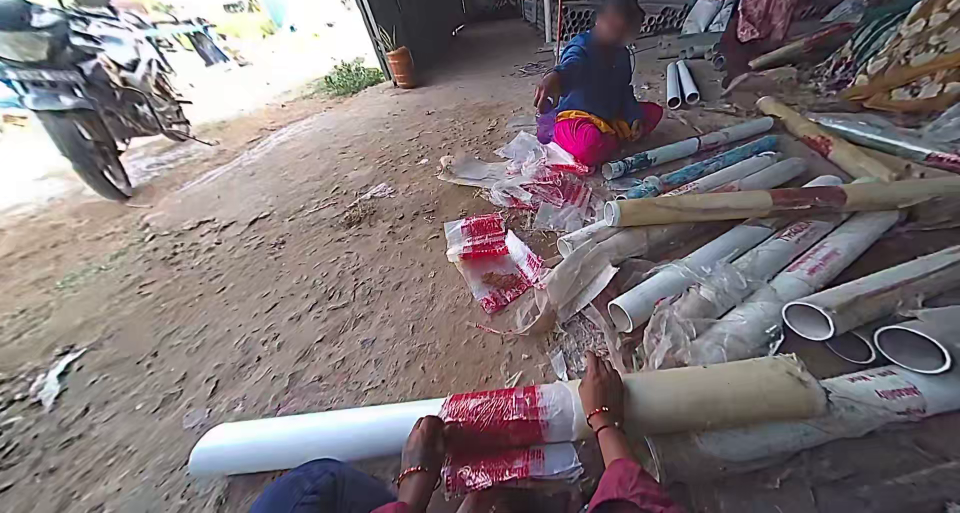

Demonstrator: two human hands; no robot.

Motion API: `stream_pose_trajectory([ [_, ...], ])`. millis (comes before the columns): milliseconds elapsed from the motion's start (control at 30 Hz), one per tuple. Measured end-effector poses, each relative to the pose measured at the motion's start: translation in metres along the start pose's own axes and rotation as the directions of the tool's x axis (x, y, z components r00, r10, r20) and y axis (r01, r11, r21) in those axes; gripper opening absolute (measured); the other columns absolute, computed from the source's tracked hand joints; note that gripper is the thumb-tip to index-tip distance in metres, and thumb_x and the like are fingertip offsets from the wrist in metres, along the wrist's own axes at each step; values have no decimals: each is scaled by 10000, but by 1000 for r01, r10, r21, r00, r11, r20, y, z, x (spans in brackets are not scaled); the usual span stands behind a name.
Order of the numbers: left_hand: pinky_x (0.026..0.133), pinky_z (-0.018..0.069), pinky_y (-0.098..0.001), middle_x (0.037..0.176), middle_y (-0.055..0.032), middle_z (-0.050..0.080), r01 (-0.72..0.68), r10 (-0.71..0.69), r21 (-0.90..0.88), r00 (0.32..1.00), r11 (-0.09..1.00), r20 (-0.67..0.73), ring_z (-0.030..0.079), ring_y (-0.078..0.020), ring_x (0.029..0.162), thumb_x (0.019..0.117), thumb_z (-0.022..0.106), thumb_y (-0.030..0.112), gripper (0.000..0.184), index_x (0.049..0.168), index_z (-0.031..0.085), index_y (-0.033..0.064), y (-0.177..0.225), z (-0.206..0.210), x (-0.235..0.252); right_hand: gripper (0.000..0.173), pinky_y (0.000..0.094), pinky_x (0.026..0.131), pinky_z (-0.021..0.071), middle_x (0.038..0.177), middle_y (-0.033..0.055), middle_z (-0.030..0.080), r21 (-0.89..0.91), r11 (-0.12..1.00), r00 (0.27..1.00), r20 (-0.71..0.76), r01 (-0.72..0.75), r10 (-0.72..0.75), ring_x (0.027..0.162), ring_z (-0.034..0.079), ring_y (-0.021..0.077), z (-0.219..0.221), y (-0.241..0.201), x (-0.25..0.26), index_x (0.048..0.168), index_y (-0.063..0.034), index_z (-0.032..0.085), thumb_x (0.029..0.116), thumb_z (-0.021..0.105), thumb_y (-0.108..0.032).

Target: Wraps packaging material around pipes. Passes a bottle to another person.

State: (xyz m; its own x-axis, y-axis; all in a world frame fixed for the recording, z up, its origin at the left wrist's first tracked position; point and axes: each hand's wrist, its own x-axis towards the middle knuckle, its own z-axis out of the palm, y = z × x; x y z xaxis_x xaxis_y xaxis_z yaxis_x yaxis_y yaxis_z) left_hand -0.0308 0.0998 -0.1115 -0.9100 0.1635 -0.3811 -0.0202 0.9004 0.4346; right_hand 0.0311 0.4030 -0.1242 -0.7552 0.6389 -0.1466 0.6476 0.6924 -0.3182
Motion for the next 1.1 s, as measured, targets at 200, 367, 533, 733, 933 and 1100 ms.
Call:
stream_pose_trajectory([
  [200, 1123, 428, -556, 1279, -296, 658, -52, 54, -68, 998, 996, 16, 604, -432, 1270, 1045, 568, 208, 357, 1221, 674, -84, -9, -2, 2, 411, 472, 1103, 434, 1342, 192, 668, -50, 999, 1000, 25, -8, 9, 1304, 594, 351, 0, -1, 1, 1437, -7, 573, 1038, 484, -56],
  [367, 1113, 446, -541, 1355, -270, 618, -70, 69, 12, 995, 997, 69, 585, -414, 1299, 1041, 555, 156, 325, 1260, 647, -66, -7, -1, 6, 408, 471, 1097, 453, 1339, 207, 668, 74, 994, 997, -15, -75, 76, 1295, 604, 364, -15, -13, -17, 1439, -12, 575, 1044, 479, -40],
  [533, 1155, 413, -474, 1433, -243, 564, -119, 88, 214, 985, 970, 150, 523, -361, 1382, 1063, 524, 154, 363, 1342, 579, -71, -4, 0, 7, 431, 478, 1095, 458, 1393, 193, 635, 80, 982, 984, 66, -173, 168, 1320, 590, 343, -24, -21, -41, 1491, -59, 524, 1067, 449, -61],
  [733, 1147, 419, -485, 1470, -249, 526, -209, 142, 292, 962, 933, 234, 491, -378, 1405, 1039, 527, 64, 376, 1387, 538, -78, -3, -7, 6, 435, 482, 1090, 461, 1395, 191, 636, 74, 984, 985, 72, -163, 158, 1312, 599, 347, -28, -22, -48, 1484, -59, 529, 1059, 443, -30],
  [933, 1128, 438, -499, 1476, -223, 531, -217, 113, 358, 951, 908, 289, 505, -362, 1395, 1028, 545, 83, 389, 1391, 545, -56, 0, -12, 3, 436, 465, 1123, 424, 1393, 198, 634, -34, 997, 995, 69, -68, 70, 1339, 570, 346, -20, -17, -32, 1475, -18, 527, 1048, 439, -7],
  [1100, 1157, 393, -505, 1357, -237, 618, -469, 428, 110, 863, 876, 269, 544, -389, 1334, 1068, 543, 203, 328, 1287, 645, -19, 45, -58, 46, 424, 499, 1107, 414, 1327, 201, 673, -95, 995, 999, 38, 22, -19, 1296, 594, 364, -2, -9, -10, 1428, 8, 573, 1010, 503, -6],
])
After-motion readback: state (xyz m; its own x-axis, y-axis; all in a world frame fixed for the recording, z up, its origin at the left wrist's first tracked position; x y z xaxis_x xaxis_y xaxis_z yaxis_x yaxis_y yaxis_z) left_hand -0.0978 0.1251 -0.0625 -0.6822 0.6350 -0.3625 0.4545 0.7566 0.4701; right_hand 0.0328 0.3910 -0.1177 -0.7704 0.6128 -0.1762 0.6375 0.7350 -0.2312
